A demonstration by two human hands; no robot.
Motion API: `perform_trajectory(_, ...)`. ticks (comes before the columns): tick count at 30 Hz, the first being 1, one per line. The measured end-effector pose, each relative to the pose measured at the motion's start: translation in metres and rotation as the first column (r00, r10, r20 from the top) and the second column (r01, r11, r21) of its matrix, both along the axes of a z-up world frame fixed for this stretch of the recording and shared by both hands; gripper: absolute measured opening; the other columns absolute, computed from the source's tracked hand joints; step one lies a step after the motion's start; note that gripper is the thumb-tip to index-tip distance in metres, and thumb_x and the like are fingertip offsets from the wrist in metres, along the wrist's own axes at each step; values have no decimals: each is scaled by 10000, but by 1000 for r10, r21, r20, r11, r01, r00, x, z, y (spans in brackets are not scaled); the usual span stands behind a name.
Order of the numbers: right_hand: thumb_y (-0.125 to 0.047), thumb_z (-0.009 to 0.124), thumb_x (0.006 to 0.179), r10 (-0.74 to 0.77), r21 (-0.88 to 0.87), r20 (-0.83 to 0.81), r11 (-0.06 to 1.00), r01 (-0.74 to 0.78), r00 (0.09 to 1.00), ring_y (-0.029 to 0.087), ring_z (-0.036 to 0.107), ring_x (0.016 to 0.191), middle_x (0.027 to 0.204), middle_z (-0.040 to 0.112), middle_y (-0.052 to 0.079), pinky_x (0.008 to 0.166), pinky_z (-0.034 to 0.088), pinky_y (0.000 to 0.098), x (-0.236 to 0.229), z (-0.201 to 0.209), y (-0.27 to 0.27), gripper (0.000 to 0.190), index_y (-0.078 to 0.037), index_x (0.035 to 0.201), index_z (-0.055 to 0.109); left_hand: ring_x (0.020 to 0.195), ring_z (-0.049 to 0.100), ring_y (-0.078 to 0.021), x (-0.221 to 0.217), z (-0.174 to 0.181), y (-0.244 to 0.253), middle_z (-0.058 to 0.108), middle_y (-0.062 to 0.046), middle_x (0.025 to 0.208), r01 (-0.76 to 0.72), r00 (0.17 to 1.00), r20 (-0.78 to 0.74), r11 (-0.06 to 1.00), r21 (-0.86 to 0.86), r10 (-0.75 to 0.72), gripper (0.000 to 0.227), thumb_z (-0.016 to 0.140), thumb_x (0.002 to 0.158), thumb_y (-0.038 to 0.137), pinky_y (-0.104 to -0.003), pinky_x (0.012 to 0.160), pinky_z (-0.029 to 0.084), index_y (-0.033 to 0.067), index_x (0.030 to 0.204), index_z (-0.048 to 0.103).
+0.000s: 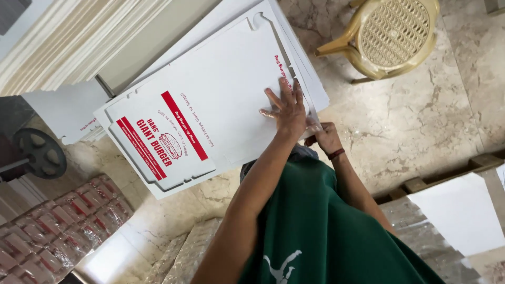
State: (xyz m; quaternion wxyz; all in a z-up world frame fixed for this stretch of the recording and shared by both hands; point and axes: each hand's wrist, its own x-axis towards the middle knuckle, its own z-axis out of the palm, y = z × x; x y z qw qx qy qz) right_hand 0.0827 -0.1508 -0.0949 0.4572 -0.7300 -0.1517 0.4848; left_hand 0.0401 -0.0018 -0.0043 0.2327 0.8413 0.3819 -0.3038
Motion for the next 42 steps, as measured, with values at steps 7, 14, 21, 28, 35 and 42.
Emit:
perform_trajectory(7, -337, 736, 995, -369, -75, -251, 929, 362, 895, 294, 715, 537, 594, 661, 250, 579, 610, 378, -28, 15, -1, 458, 82, 809, 721, 1493, -41, -644, -37, -11, 28, -58, -258, 1706, 53, 994, 102, 988, -144, -38, 923, 753, 911, 257, -881, 993, 263, 120, 1646, 210)
perform_trajectory(14, -254, 622, 989, -157, -93, -42, 984, 152, 987, 213, 654, 464, 483, 616, 157, 514, 507, 264, -15, 45, 18, 509, -22, 542, 694, 1480, -128, -623, -36, -30, 12, -176, -244, 1691, 74, 997, 6, 997, -16, -74, 1070, 776, 901, 159, -896, 995, 225, 213, 1674, 37)
perform_trajectory(21, -274, 602, 871, -134, -206, 142, 965, 162, 981, 203, 465, 452, 456, 424, 64, 469, 316, 369, -18, 54, 38, 441, -4, 524, 587, 1490, -130, -620, -39, -18, 28, -176, -238, 1698, 41, 998, 45, 996, -84, -37, 1083, 763, 914, 183, -927, 983, 164, 239, 1675, -5)
perform_trajectory(28, -315, 757, 910, -163, -205, 19, 965, 163, 986, 154, 495, 485, 473, 526, 87, 503, 376, 289, -28, 131, 52, 498, -24, 535, 610, 1463, -138, -642, -79, 2, 48, -189, -159, 1706, -21, 1000, -25, 997, -79, 19, 1146, 851, 845, 345, -917, 986, 220, 329, 1670, 56)
perform_trajectory(35, -212, 744, 991, -286, 39, -106, 956, 292, 952, 256, 681, 542, 608, 663, 183, 529, 599, 389, -34, 96, 37, 370, -4, 689, 692, 1452, -171, -659, -83, -5, 50, -225, -143, 1702, -1, 1000, -4, 996, -86, 0, 1121, 843, 869, 281, -941, 962, 204, 325, 1670, 60)
perform_trajectory(42, -697, 463, 1049, -367, -228, -457, 929, 293, 810, 473, 712, 967, 1052, 708, 286, 813, 587, 669, -69, 13, -11, 749, 22, 982, 662, 1520, -33, -590, -174, -14, 95, -67, -113, 1736, 295, 955, 38, 951, -94, -293, 948, 772, 900, 263, -888, 1008, 263, 280, 1663, 209)
